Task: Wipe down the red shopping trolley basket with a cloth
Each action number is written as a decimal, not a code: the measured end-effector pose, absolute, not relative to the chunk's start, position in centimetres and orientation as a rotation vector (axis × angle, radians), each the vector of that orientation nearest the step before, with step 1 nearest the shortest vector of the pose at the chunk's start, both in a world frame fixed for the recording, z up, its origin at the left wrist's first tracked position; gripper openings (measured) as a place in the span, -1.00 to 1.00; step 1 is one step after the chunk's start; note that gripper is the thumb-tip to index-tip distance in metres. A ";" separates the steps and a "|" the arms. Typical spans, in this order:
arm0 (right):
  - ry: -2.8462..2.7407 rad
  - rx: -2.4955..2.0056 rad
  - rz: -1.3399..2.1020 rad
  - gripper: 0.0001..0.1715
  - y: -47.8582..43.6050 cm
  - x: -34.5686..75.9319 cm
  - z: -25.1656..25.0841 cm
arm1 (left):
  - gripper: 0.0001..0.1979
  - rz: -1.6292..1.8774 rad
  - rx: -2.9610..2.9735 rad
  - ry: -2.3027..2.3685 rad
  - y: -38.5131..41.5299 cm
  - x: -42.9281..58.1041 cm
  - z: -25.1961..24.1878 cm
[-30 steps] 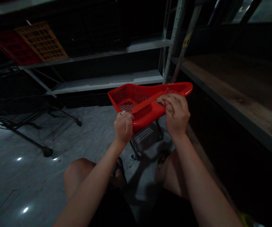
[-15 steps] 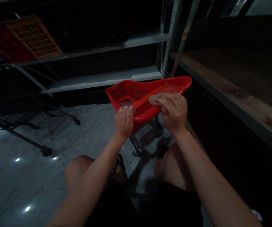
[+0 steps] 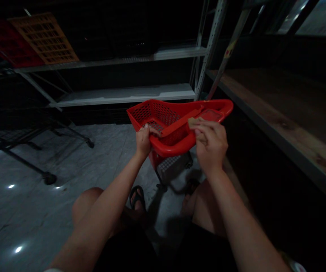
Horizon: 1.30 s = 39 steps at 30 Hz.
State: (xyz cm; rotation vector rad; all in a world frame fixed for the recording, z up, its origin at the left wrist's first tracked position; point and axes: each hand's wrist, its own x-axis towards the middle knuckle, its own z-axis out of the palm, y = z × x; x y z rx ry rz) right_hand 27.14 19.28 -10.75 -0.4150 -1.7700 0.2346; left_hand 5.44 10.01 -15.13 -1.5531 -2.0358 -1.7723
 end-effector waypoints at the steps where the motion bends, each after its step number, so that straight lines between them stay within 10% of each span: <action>1: -1.801 -0.378 0.219 -0.83 17.5 26.8 -10.8 | -0.19 -1.817 -1.464 -2.015 9.7 5.7 -15.3; 26: -1.976 -0.366 0.546 -0.71 25.4 31.1 -8.4 | -0.51 -1.018 -1.514 -1.794 7.9 14.1 -16.8; 39: -2.047 -0.441 0.127 -0.73 21.3 29.2 -9.9 | -0.46 -1.120 -1.486 -1.813 8.3 13.0 -16.8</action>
